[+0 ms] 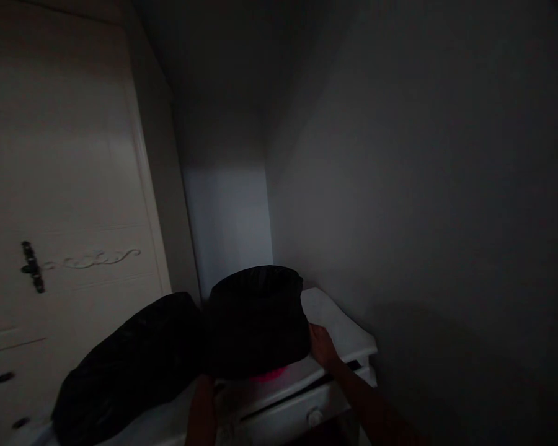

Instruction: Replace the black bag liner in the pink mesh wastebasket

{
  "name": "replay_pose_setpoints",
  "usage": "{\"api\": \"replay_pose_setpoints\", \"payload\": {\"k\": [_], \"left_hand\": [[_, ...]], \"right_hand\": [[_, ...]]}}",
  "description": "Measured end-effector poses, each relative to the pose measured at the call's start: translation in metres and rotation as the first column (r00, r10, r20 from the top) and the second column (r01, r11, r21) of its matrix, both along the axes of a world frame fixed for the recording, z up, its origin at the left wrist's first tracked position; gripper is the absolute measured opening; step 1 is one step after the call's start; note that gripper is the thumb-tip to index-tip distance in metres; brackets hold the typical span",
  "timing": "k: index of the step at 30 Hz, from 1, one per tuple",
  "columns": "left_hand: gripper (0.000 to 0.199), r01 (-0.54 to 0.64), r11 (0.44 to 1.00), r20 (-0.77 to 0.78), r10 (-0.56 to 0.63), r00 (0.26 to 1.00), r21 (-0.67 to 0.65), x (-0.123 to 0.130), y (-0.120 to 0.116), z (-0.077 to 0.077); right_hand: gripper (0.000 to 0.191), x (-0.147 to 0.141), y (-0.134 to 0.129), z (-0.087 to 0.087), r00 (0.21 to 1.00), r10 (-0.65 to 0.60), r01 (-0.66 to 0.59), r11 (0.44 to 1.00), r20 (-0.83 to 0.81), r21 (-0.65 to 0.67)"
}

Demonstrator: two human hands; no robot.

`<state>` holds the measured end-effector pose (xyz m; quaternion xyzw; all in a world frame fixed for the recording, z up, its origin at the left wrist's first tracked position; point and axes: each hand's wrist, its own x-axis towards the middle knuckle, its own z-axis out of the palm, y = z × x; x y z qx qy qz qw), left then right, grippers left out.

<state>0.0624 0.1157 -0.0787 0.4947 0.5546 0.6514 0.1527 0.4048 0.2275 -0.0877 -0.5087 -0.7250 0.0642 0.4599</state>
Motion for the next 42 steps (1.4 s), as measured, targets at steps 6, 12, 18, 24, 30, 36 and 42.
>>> {"api": "replay_pose_setpoints", "payload": {"k": [6,12,18,24,30,36,42], "left_hand": [[0.061,0.056,0.974,-0.584,0.084,0.807,0.218,0.018,-0.020,0.038],[0.063,0.061,0.927,-0.750,0.260,0.609,0.371,0.036,-0.006,0.089],[0.035,0.085,0.872,-0.787,0.387,0.480,0.481,0.030,0.002,0.129],[0.039,0.088,0.939,-0.825,0.244,0.509,0.332,0.037,-0.003,0.163],[0.043,0.018,0.986,-0.770,0.116,0.627,0.163,0.048,-0.003,0.194],[0.044,-0.007,1.000,-0.745,0.024,0.667,0.026,0.044,0.005,0.212],[0.037,-0.029,0.999,-0.724,0.038,0.689,0.025,0.046,0.014,0.214]], "right_hand": [[0.069,-0.010,-0.017,0.042,0.853,0.124,-0.151,0.988,-0.507,-0.012],[0.071,-0.025,-0.027,0.083,0.604,0.118,-0.235,0.971,-0.788,-0.035],[0.039,-0.014,-0.023,0.108,0.270,0.107,-0.493,0.869,-0.957,-0.042],[0.071,-0.017,-0.032,0.125,0.326,0.364,-0.451,0.871,-0.872,0.195],[0.059,-0.020,-0.037,0.139,0.590,0.377,-0.329,0.920,-0.714,0.214],[0.040,-0.012,-0.029,0.159,0.573,0.343,-0.322,0.929,-0.744,0.180],[0.037,0.005,-0.022,0.186,0.637,0.244,-0.354,0.935,-0.731,0.003]]}}
